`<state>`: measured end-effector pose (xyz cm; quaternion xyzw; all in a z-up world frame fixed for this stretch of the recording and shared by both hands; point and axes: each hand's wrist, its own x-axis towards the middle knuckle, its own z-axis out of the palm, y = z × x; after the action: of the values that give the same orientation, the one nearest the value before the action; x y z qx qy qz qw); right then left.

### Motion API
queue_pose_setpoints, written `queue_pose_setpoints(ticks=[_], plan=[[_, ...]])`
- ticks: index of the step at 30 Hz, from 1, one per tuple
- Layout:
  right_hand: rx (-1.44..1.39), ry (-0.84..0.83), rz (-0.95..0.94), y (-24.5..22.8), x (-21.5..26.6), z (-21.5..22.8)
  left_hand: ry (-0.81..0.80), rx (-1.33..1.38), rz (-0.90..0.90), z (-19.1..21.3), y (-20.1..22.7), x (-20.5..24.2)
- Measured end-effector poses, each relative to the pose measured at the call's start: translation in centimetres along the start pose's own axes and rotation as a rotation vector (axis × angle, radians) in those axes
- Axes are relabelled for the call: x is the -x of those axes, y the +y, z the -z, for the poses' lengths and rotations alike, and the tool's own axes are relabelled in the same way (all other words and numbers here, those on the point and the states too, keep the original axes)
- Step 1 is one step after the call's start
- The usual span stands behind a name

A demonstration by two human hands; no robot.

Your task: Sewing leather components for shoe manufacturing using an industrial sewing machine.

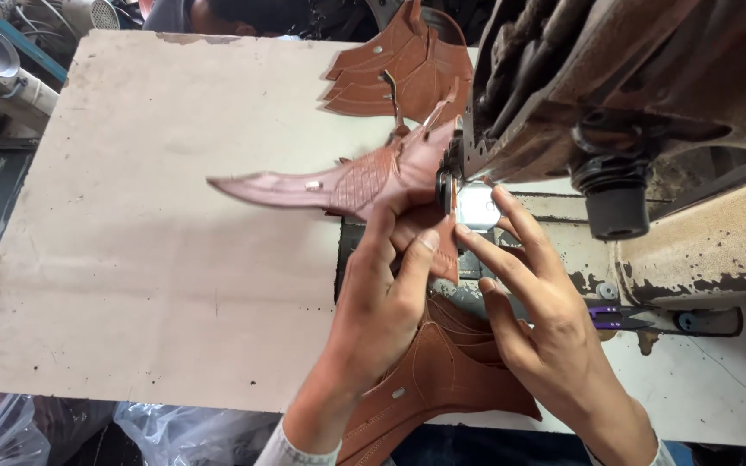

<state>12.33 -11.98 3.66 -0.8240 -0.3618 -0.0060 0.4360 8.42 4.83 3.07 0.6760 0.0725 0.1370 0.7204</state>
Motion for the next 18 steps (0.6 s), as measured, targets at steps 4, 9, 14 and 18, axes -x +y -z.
queue_pose_setpoints(ticks=[4,9,14,18], plan=[[0.029,0.006,-0.026,-0.6,-0.3,0.0,-0.012,0.005,-0.061,0.3,-0.7,-1.4],[0.011,-0.028,-0.051,-0.2,0.2,0.0,-0.047,0.079,-0.178,0.4,-3.1,-3.7],[0.187,-0.023,-0.085,0.9,4.8,-0.2,-0.088,0.079,-0.142,0.8,-2.7,-5.5],[0.384,-0.293,-0.123,5.8,11.2,-1.1,-0.054,0.017,-0.101,1.2,-2.2,-5.2]])
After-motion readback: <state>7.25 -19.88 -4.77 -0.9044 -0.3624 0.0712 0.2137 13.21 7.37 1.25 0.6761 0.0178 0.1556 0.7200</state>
